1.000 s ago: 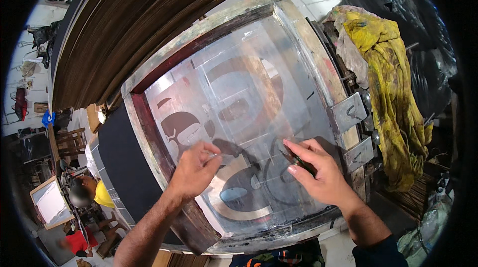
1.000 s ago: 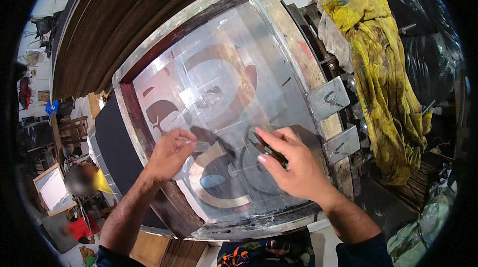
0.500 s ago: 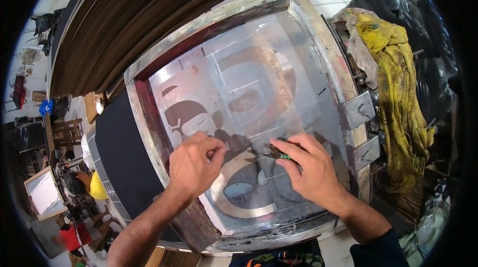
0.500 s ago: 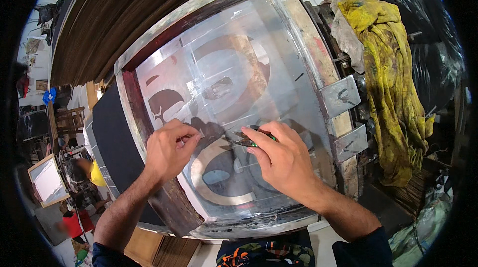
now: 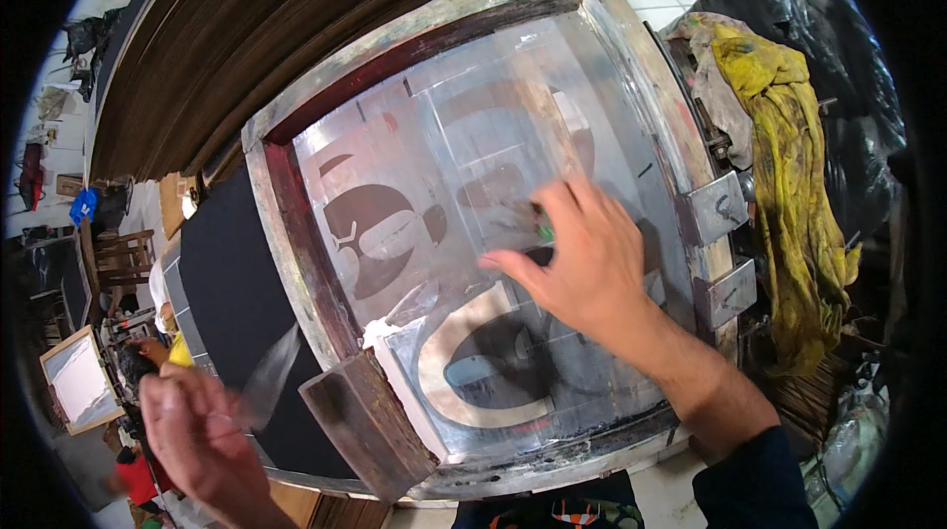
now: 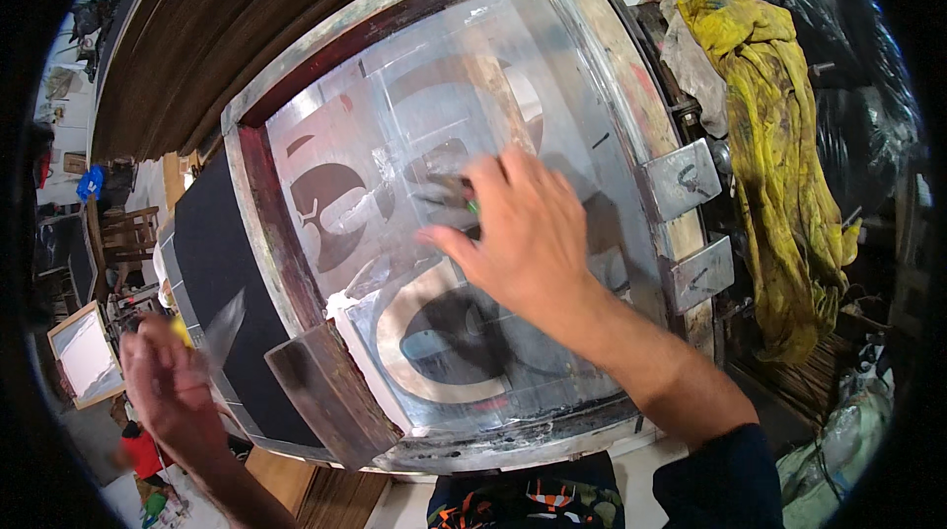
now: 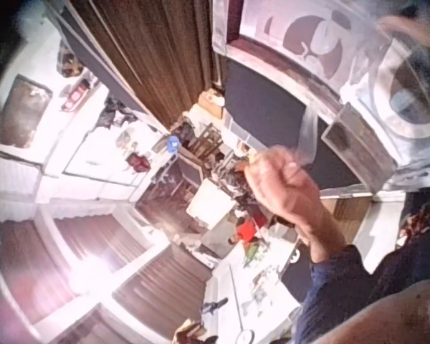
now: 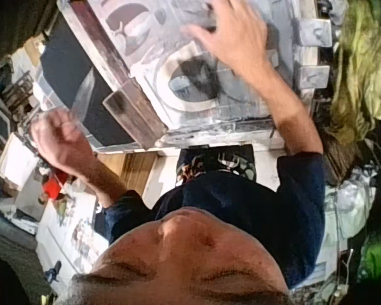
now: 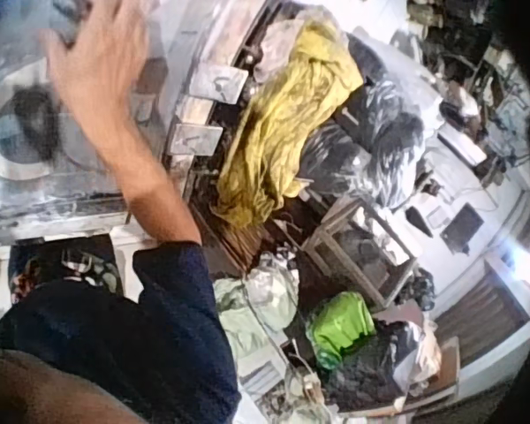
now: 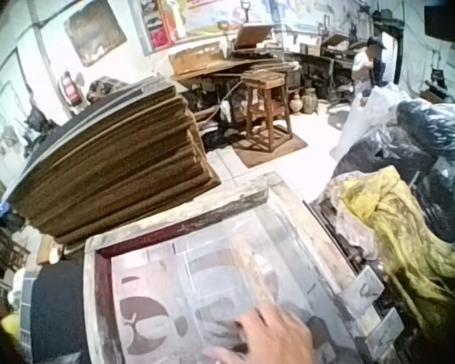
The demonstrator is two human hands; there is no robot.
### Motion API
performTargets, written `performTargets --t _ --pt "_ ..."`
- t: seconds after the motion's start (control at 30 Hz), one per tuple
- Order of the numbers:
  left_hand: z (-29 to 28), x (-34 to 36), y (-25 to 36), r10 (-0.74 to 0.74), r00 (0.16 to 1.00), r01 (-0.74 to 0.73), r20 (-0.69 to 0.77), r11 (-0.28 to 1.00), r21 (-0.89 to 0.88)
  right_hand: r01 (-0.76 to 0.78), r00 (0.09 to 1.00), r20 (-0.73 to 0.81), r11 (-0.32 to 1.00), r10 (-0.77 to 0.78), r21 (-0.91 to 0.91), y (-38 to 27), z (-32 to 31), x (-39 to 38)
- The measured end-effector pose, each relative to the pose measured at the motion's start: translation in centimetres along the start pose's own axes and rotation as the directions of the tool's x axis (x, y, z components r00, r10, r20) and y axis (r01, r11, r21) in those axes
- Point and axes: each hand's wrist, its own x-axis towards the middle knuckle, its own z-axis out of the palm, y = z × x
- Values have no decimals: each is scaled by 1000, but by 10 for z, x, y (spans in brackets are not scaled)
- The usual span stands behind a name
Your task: The person aligns a screen printing frame over a black board, uses a squeegee to press the screen, and then uses a small tool to scrape residue from the screen mesh. The person repeats the alignment and scraping process on the same board.
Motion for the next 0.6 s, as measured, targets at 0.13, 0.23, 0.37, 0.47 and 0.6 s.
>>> performTargets --t 0.13,0.23,0.37,0.47,0.6 --pt "-58 -24 1 14 916 20 -401 996 82 188 982 32 975 -186 -119 -6 32 21" --pt "-87 -45 -4 24 913 49 -407 985 168 165 978 160 970 -137 -177 -8 32 24" --pt "-117 -62 -11 11 914 127 -406 942 311 129 961 259 986 -97 -109 -6 15 36" --pt "-140 -78 -15 -29 899 96 -436 987 132 -31 975 219 999 25 25 1 8 37" --pt "-164 -91 -22 -101 921 129 -377 990 50 60 985 168 989 -38 -132 7 13 21"
